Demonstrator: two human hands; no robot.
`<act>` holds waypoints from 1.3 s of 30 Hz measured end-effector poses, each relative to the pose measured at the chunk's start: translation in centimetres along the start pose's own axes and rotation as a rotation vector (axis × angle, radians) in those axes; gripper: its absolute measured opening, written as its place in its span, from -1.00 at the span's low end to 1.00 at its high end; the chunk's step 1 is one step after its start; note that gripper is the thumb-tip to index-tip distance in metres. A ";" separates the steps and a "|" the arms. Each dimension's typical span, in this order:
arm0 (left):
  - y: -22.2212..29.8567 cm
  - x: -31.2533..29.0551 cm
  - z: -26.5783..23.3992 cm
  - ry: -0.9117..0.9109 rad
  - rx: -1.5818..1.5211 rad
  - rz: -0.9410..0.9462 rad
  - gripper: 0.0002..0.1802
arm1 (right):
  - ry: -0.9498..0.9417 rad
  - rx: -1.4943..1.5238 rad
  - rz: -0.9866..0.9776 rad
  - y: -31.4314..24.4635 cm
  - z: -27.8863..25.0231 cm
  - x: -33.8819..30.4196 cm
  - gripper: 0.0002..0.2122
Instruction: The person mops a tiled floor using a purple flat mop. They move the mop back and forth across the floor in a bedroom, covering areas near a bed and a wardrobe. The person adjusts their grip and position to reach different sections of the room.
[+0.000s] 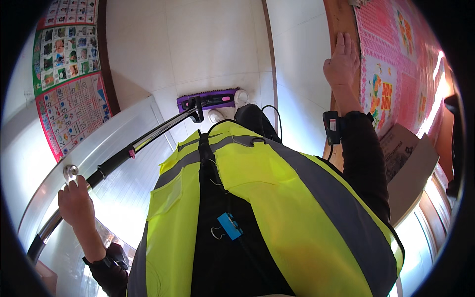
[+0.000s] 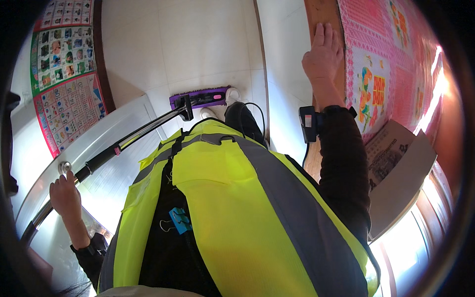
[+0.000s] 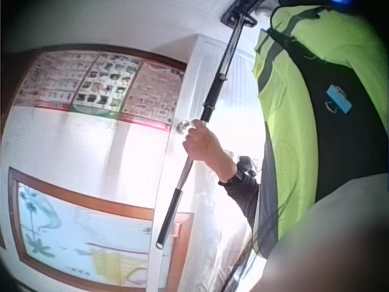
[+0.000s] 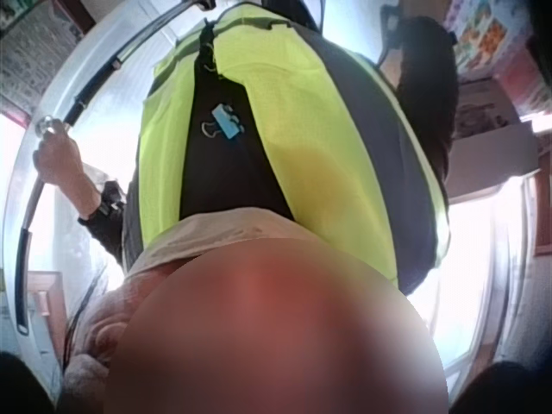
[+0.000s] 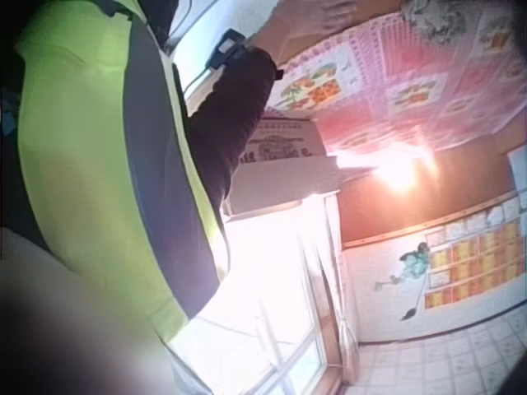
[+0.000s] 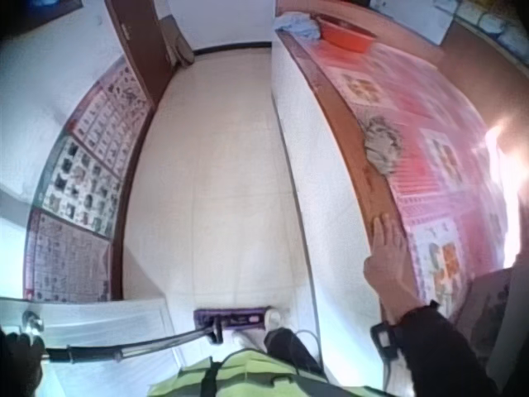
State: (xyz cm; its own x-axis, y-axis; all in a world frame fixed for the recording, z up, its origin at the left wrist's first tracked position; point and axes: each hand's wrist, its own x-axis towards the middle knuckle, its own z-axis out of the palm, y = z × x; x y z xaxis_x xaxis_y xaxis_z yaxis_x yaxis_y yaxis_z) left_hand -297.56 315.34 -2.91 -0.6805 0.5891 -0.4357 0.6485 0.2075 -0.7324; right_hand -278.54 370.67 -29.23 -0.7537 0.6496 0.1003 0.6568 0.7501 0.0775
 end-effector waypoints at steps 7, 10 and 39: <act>-0.2 3.0 -2.8 0.028 -0.001 0.021 -0.84 | -0.014 0.002 0.007 0.3 0.0 0.1 -0.34; -0.2 3.2 -2.9 0.045 -0.006 0.026 -0.87 | -0.019 -0.006 0.014 0.1 0.0 0.2 -0.34; 0.9 5.2 -4.4 0.354 0.072 0.082 -0.85 | 0.092 -0.032 -0.021 0.5 0.9 0.2 -0.37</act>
State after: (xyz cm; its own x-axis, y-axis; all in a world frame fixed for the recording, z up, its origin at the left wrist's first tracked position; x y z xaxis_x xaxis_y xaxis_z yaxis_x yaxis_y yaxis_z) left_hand -299.04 322.00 -3.56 -0.4591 0.8378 -0.2954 0.6616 0.1006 -0.7431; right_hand -278.34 371.28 -30.08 -0.7628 0.6183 0.1893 0.6424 0.7582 0.1120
